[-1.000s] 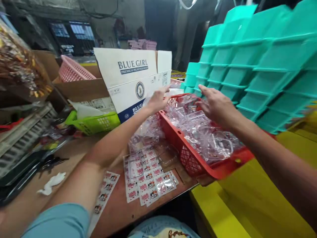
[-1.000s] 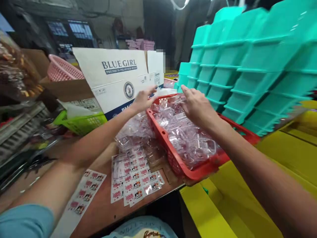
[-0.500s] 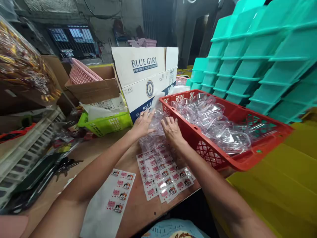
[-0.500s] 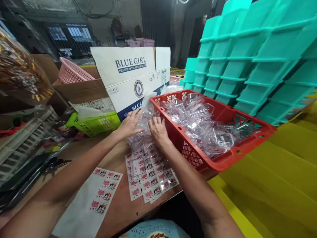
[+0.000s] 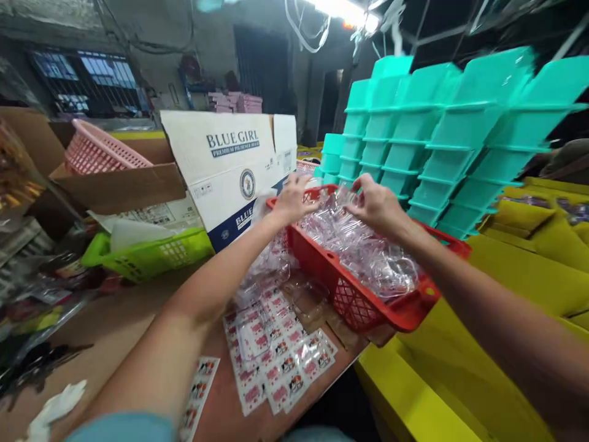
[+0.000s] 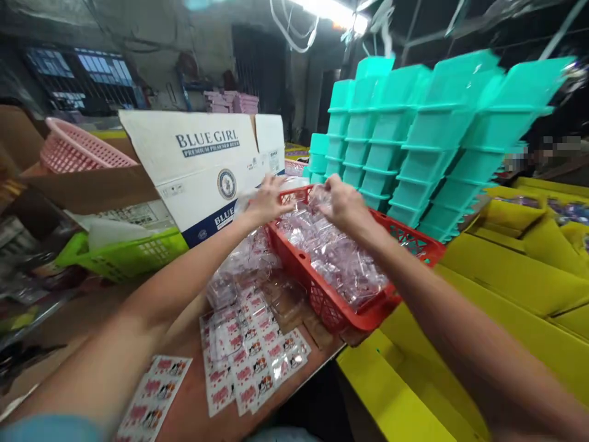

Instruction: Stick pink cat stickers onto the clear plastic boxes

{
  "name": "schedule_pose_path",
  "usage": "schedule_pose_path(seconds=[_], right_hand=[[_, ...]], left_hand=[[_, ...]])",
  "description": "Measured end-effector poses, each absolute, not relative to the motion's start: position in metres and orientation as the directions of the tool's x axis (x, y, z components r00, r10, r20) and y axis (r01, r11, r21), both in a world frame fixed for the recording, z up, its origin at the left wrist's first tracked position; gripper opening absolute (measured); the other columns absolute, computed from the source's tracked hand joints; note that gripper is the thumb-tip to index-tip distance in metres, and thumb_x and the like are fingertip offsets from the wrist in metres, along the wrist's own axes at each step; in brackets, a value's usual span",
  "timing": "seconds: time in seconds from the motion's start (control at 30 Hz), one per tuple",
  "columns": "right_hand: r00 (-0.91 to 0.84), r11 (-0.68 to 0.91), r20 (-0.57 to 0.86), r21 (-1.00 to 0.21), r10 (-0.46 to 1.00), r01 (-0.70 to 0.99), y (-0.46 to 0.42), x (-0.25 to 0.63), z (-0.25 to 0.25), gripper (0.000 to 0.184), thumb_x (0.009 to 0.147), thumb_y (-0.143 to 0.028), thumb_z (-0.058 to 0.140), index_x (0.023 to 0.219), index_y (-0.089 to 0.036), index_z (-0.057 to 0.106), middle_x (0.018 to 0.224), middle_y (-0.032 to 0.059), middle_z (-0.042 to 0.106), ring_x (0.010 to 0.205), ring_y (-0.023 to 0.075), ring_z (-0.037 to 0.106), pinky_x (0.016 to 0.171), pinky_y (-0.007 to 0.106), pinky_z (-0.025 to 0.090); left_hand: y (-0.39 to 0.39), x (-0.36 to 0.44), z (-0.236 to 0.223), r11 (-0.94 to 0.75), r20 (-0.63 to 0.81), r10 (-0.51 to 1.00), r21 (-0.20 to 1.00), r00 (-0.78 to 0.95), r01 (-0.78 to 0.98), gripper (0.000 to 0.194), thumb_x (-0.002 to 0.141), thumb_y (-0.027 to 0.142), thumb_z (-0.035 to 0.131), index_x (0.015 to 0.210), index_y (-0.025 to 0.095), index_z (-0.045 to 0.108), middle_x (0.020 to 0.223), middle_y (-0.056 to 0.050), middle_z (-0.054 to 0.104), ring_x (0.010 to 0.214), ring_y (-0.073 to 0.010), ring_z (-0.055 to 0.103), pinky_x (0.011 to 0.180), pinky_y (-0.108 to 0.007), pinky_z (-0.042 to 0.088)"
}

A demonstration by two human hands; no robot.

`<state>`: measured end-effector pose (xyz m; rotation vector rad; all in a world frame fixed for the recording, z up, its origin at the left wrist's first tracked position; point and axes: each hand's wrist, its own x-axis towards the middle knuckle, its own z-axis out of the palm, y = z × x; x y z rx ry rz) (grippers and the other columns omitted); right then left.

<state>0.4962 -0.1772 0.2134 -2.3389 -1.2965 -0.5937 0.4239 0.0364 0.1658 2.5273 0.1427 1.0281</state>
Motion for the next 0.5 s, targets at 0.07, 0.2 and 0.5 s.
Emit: schedule_pose_path(seconds=[0.07,0.2,0.5], right_hand=[[0.496,-0.524,0.519,-0.107,0.696,0.845,-0.171,0.511,0.208,0.060,0.084,-0.031,0.073,0.131,0.000,0.054,0.122,0.0330,0.059,0.117,0.0429,0.055,0.091,0.060,0.042],[0.256,-0.218,0.556,-0.136,0.791,0.967,-0.207,0.446,0.162,0.080,0.088,-0.036,0.068,0.156,-0.023,0.029,0.146,0.0196,0.048,0.132,0.0398,0.044,0.105,0.061,0.040],[0.206,-0.156,0.290,-0.187,0.935,0.970,-0.194,0.376,-0.013,0.032,0.080,0.007,0.041,0.082,-0.016,0.063,0.081,0.0132,0.066,0.090,0.0293,0.064,0.093,0.050,0.049]], left_hand=[[0.042,0.444,0.167,-0.902,0.616,0.223,0.424,0.756,-0.080,0.082,0.068,0.019,0.082,0.140,0.011,0.044,0.137,-0.022,0.043,0.129,-0.0413,0.044,0.110,-0.056,0.035],[0.063,0.365,0.153,-0.907,0.617,0.157,0.399,0.772,-0.135,0.066,0.079,0.029,0.076,0.138,0.016,0.050,0.136,-0.017,0.048,0.131,-0.0355,0.045,0.112,-0.052,0.034],[0.044,0.199,0.033,-0.972,0.252,0.224,0.124,0.942,0.198,0.044,0.080,0.046,0.072,0.116,0.021,0.061,0.135,-0.014,0.049,0.142,-0.0371,0.030,0.114,-0.055,0.029]])
